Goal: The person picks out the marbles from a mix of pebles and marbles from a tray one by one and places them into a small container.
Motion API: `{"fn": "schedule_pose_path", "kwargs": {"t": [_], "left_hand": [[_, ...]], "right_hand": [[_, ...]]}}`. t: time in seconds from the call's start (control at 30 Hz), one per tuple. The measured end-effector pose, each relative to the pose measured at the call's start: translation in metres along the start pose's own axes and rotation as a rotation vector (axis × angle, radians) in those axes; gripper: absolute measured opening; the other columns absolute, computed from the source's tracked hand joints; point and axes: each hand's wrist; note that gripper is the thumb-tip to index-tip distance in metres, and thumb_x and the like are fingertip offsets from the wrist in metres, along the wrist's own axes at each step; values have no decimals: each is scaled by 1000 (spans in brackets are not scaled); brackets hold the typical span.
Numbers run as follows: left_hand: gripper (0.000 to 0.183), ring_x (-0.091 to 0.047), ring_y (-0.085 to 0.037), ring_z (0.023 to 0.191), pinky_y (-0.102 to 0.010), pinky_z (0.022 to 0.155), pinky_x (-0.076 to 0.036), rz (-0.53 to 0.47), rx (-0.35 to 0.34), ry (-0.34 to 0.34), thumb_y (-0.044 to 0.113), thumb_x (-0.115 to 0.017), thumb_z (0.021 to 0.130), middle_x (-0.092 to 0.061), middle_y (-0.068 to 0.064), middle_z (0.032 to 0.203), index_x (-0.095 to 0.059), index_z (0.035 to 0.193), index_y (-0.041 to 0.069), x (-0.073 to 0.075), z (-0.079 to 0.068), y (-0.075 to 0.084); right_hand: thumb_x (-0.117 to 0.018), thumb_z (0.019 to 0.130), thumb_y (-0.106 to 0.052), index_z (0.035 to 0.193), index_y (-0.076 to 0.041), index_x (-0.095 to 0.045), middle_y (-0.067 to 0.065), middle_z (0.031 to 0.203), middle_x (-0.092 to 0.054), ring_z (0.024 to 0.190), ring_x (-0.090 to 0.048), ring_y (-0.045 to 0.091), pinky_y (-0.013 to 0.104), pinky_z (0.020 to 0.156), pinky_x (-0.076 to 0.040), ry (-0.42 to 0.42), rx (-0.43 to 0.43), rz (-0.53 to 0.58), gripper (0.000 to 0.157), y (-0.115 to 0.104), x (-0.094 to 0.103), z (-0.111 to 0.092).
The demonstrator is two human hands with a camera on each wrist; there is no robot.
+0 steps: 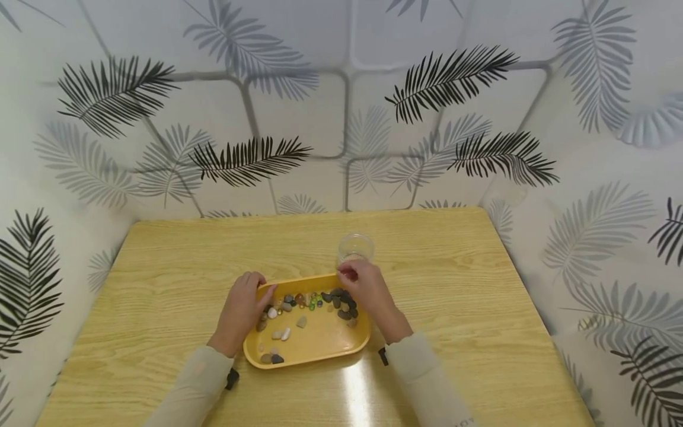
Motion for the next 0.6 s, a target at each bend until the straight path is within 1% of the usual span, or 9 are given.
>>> {"fn": "schedule_pose_path", "kwargs": {"t": [0.17,0.4,0.6], "left_hand": [[24,-46,-17,68,-29,61,-41,-6,4,-5,30,-63,89,-51,-4,82,-55,92,7,0,0,0],[25,-46,-17,69,-30,61,-42,-6,4,-2,31,-63,89,-51,-4,82,-55,91,7,2,0,2],[25,-46,-17,68,-30,61,-42,3,-8,9,31,-63,89,-50,-3,81,-55,91,7,2,0,2]], "right_hand": [[-68,85,-9,91,-6,-69,-2,82,-65,72,-58,10,25,65,-50,-50,15,2,7,-6,-10,-4],[-68,86,-11,92,-7,-69,-5,82,-63,71,-57,6,23,64,-48,-156,-22,-41,8,-9,-23,-8],[-67,86,-12,91,-7,-69,-3,82,-64,72,-58,8,23,65,-48,-209,-9,-52,7,-11,-32,-9]]}}
Point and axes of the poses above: each hand's wrist, its own z-axis towards the middle knuckle, its own x-axis out of the back of the hand, y = z × x
